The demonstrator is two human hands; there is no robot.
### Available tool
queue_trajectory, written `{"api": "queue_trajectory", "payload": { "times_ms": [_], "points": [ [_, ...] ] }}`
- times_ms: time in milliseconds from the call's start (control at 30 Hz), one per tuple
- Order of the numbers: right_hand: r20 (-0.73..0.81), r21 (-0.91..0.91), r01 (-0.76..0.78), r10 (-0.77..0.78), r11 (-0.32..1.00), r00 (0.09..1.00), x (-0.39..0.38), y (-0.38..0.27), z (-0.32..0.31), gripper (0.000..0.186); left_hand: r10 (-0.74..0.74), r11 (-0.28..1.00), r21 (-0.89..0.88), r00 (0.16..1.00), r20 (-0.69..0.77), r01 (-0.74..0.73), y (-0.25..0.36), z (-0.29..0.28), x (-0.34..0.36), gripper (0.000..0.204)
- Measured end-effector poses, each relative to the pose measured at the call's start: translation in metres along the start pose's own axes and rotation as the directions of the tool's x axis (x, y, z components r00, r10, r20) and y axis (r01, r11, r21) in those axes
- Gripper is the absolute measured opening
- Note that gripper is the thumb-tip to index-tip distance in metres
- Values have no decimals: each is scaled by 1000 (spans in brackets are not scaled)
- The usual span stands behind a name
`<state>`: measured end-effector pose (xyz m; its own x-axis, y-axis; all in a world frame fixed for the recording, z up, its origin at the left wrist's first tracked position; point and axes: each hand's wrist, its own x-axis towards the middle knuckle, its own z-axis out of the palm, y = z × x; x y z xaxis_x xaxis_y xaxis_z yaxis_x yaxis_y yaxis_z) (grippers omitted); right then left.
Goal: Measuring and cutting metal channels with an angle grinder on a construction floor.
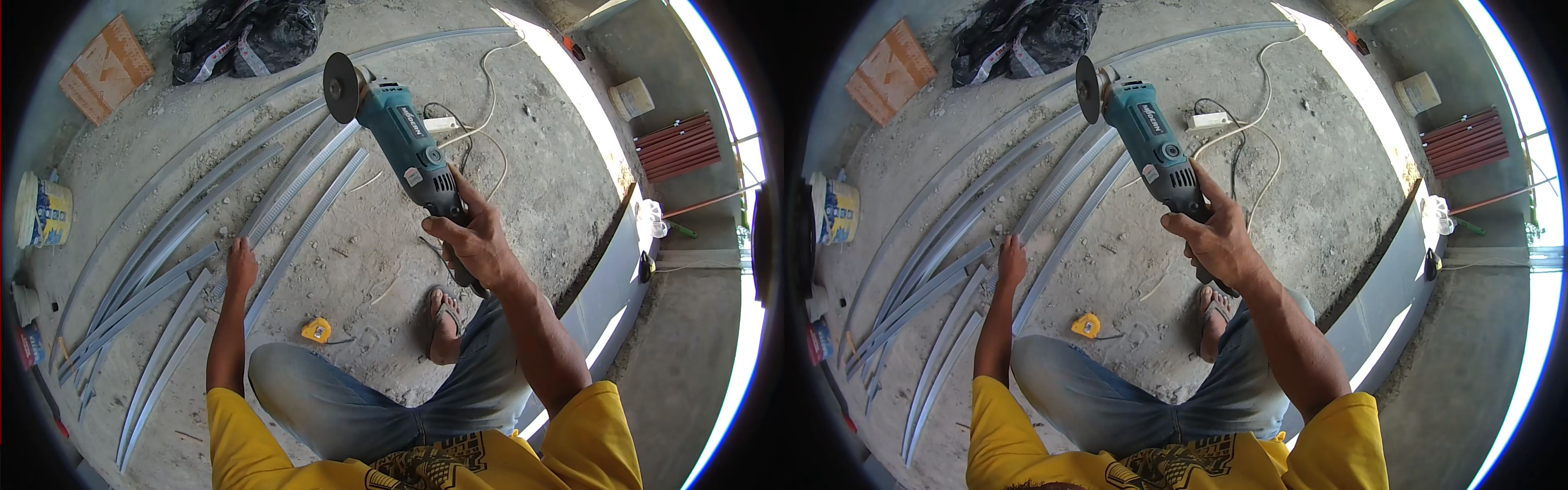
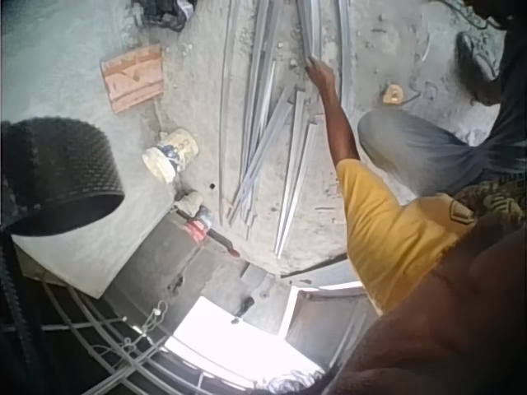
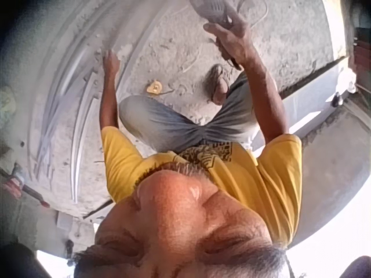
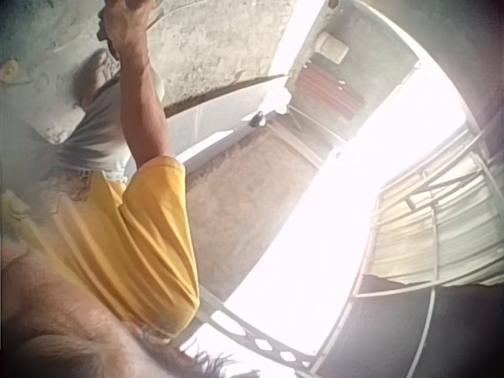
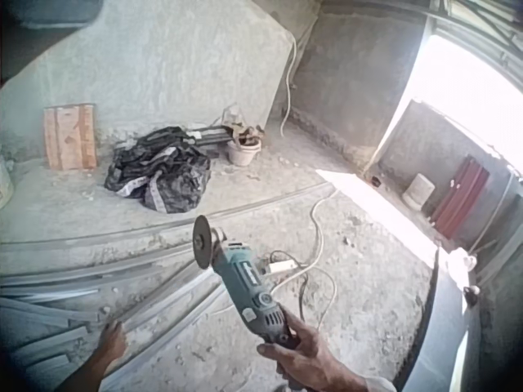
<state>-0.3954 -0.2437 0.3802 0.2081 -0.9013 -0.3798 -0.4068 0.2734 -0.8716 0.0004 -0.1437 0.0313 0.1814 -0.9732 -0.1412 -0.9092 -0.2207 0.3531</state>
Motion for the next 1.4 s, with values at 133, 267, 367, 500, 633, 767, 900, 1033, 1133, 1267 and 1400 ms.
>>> {"api": "queue_trajectory", "payload": {
  "times_ms": [133, 267, 367, 500, 633, 767, 900, 1033, 1133, 1267, 1400],
  "points": [
    [-12, 8, -21, 21, 1000, 1000, -1, -1, -1, 82, -4, 1000, -5, 999, 41, 4, -12, 8, -30, 42],
    [-11, 4, -24, 25, 1000, 1000, 1, 1, -2, 82, -33, 998, -55, 998, 56, 36, -15, 16, -42, 41],
    [-32, 3, -29, 29, 1000, 999, 1, 2, -1, 82, -46, 998, -37, 996, 74, 49, -11, 20, -43, 41],
    [-43, -3, -31, 31, 1000, 999, 1, 1, 1, 81, -59, 996, -66, 994, 87, 65, -13, 26, -42, 41],
    [-34, 10, -39, 39, 999, 999, 2, -1, 2, 82, -59, 996, -69, 995, 81, 64, -15, 30, -41, 42],
    [-47, 1, -36, 36, 999, 998, 3, 1, 1, 82, -109, 988, -93, 988, 111, 119, -13, 34, -38, 43],
    [-45, 4, -38, 38, 999, 998, 4, 2, 2, 80, -86, 989, -109, 989, 124, 99, -18, 38, -40, 44],
    [-32, 2, -36, 36, 999, 999, 5, 3, 2, 81, -103, 986, -115, 982, 161, 122, -17, 41, -40, 45],
    [-27, -13, -34, 33, 999, 999, 5, 2, 2, 82, -66, 992, -99, 991, 113, 78, -19, 44, -39, 46],
    [-27, -17, -29, 29, 999, 999, 3, 1, 1, 82, -98, 987, -112, 984, 150, 116, -17, 47, -40, 48],
    [-22, -9, -31, 30, 999, 999, 4, 4, 1, 82, -104, 983, -135, 981, 166, 127, -16, 42, -43, 49]
  ]
}}
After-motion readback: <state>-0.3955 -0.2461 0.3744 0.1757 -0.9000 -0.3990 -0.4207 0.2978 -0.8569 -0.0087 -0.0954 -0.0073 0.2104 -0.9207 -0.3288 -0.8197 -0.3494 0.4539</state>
